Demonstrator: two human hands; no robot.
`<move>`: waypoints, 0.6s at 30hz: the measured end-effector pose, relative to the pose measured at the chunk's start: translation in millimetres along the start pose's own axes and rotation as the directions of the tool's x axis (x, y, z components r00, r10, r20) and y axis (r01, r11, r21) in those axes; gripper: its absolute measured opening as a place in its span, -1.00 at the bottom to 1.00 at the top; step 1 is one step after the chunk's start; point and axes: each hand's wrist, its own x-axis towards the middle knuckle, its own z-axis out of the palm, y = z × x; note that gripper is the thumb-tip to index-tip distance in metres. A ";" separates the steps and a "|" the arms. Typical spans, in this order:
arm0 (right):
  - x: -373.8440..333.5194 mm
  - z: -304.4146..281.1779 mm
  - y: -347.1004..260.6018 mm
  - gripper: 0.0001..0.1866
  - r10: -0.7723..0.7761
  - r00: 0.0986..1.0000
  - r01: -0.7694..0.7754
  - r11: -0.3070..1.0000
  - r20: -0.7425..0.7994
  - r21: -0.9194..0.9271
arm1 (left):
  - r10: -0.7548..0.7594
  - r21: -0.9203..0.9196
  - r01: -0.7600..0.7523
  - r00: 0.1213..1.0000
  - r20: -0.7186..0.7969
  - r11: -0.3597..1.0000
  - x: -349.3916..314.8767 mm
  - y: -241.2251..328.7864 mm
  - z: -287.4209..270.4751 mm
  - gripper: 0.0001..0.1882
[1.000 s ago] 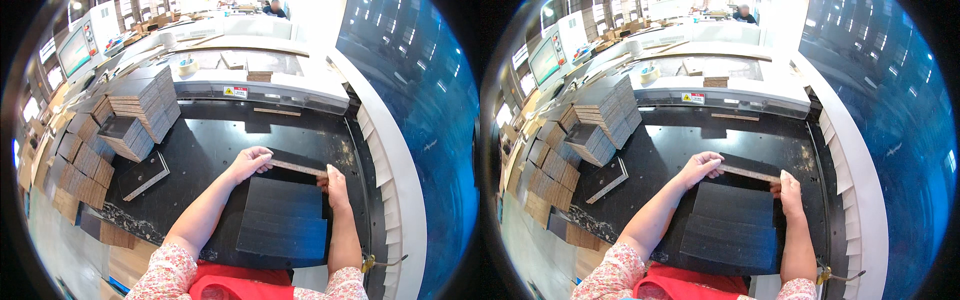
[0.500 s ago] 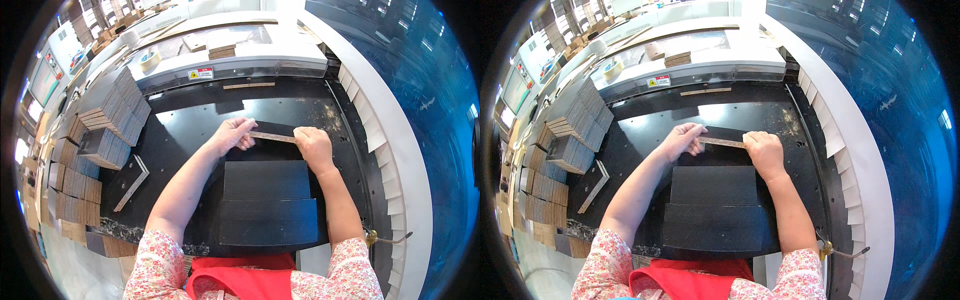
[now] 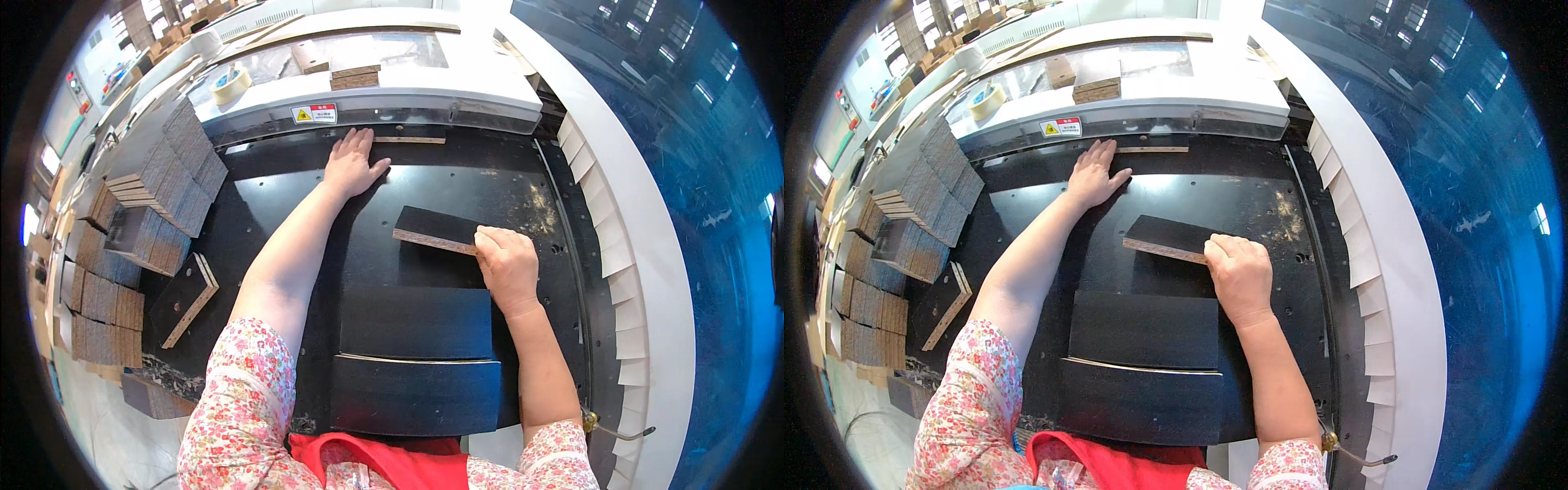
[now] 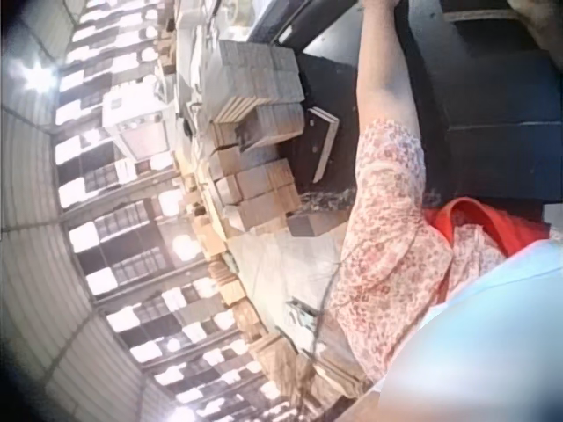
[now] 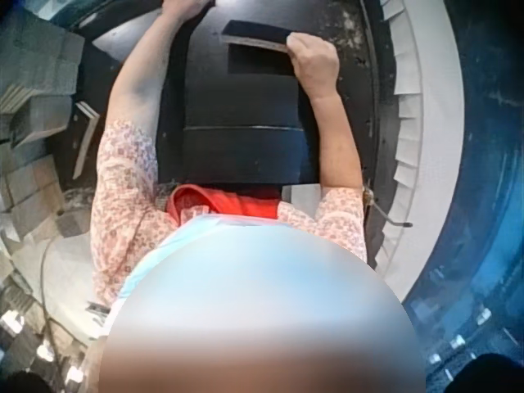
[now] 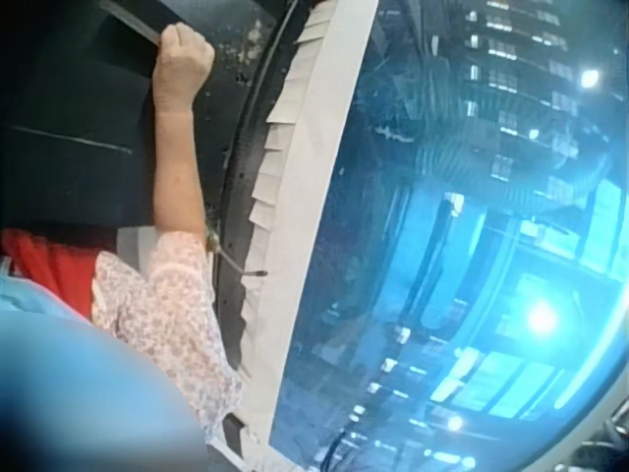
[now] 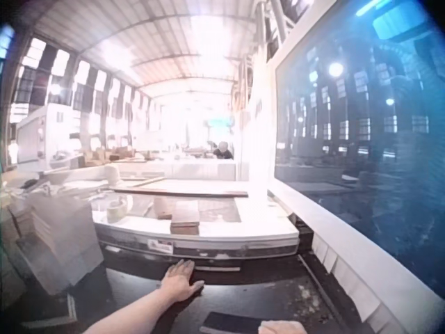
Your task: The person picks up wooden panels from a stack, places them on a work surface, and turns them over while using a blow-gun tool to clean the surfaces.
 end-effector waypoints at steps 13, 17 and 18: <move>-6.3 -32.6 -2.1 -0.84 0.098 0.992 -0.084 0.985 0.085 -0.148 | 0.045 0.001 -0.045 0.987 -0.155 0.999 -112.0 -3.3 -73.9 -0.67; -9.8 -44.4 -4.5 -0.96 0.222 0.952 -0.146 0.935 0.211 -0.324 | 0.025 -0.021 -0.030 0.979 -0.201 0.999 -156.1 -18.6 -96.2 -0.69; -10.0 -41.8 -2.1 -0.97 0.230 0.955 -0.156 0.927 0.188 -0.340 | 0.011 0.000 -0.012 0.975 -0.220 1.000 -162.7 -22.3 -98.8 -0.68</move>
